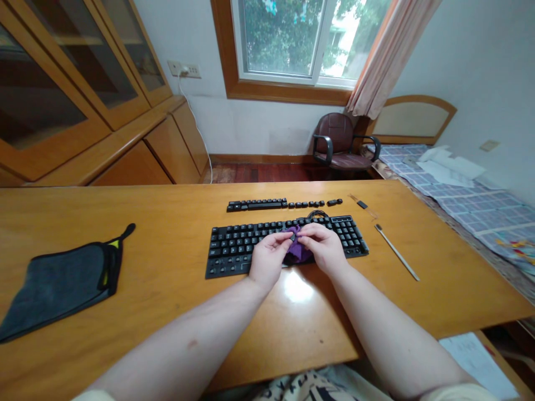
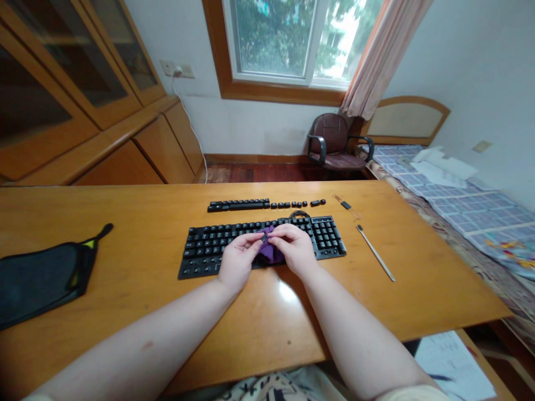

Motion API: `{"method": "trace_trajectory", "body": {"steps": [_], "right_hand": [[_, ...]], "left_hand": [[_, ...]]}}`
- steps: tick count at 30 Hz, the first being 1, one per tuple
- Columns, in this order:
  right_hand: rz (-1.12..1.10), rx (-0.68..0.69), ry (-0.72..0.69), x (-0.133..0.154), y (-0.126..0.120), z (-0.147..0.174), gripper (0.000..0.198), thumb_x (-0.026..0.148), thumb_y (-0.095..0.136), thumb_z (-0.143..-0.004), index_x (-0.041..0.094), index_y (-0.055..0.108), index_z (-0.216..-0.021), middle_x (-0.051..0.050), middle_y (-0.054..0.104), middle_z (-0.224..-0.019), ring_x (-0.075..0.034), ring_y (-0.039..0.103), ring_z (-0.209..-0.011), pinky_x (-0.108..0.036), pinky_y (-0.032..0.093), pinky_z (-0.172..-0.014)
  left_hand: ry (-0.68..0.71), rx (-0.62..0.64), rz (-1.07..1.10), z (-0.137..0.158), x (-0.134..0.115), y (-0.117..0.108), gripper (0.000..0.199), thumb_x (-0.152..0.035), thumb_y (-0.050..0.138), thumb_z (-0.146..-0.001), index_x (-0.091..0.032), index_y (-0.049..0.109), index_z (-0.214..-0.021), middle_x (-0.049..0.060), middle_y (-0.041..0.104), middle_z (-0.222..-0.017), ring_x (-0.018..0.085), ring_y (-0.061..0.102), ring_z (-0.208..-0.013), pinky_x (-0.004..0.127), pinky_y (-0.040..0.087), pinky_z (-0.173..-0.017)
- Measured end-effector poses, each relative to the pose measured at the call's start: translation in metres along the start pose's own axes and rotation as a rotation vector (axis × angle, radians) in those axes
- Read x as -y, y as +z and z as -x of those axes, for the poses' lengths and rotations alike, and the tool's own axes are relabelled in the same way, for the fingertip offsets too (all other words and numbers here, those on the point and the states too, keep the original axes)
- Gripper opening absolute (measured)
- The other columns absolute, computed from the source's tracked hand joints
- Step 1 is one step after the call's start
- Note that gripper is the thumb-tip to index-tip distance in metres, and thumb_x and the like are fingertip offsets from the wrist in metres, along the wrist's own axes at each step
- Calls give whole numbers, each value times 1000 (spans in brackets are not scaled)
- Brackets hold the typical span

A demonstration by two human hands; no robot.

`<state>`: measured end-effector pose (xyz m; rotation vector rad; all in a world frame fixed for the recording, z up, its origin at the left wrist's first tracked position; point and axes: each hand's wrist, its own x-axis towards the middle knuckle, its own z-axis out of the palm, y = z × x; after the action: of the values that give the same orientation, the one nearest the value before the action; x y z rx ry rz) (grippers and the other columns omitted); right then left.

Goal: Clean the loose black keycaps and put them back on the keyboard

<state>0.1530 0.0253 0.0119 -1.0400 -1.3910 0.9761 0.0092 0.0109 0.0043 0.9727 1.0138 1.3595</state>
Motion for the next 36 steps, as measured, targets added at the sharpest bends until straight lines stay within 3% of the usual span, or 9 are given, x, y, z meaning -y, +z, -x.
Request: {"method": "trace_trajectory", "body": {"steps": [6, 14, 20, 25, 32, 36], "right_hand": [[-58, -9, 88, 1, 2, 1, 10, 30, 73, -65, 21, 70, -70, -3, 64, -78, -13, 57, -64, -28, 46, -59], [-166, -47, 145, 1, -2, -1, 14, 32, 72, -65, 20, 71, -72, -2, 63, -79, -10, 51, -55, -24, 43, -50], [-158, 58, 147, 2, 3, 1, 18, 27, 77, -59, 22, 71, -76, -3, 63, -84, -13, 57, -67, -26, 47, -57], [-151, 70, 283, 7, 4, 1, 23, 32, 77, -57, 19, 69, -75, -2, 65, -76, -12, 56, -58, -26, 48, -54], [-96, 47, 273, 14, 4, 1, 18, 34, 71, -65, 17, 65, -63, 2, 56, -54, -10, 49, -45, -24, 41, -45], [-113, 36, 233, 12, 7, 4, 18, 33, 74, -61, 19, 66, -68, 1, 61, -65, -10, 51, -50, -24, 42, -47]], "left_hand": [[-25, 81, 73, -1, 0, 2, 28, -23, 67, -69, -16, 67, -95, 7, 71, -93, 17, 65, -85, 34, 52, -83], [21, 60, 92, 0, 1, 1, 24, -16, 68, -63, -15, 61, -86, 4, 68, -83, 14, 64, -79, 29, 52, -78], [15, 53, 38, 0, 5, -1, 29, -10, 69, -58, -15, 61, -86, 3, 68, -83, 14, 65, -79, 27, 53, -77], [58, 80, -49, 3, 5, -4, 28, -14, 69, -61, -16, 63, -88, 5, 68, -88, 17, 66, -82, 31, 53, -79], [207, 50, -318, 5, 11, -9, 21, -13, 62, -69, -21, 69, -88, 5, 66, -92, 20, 64, -87, 34, 50, -85], [244, 53, -323, 7, 7, -8, 20, -14, 64, -68, -21, 68, -87, 4, 66, -90, 19, 63, -85, 34, 51, -82]]}}
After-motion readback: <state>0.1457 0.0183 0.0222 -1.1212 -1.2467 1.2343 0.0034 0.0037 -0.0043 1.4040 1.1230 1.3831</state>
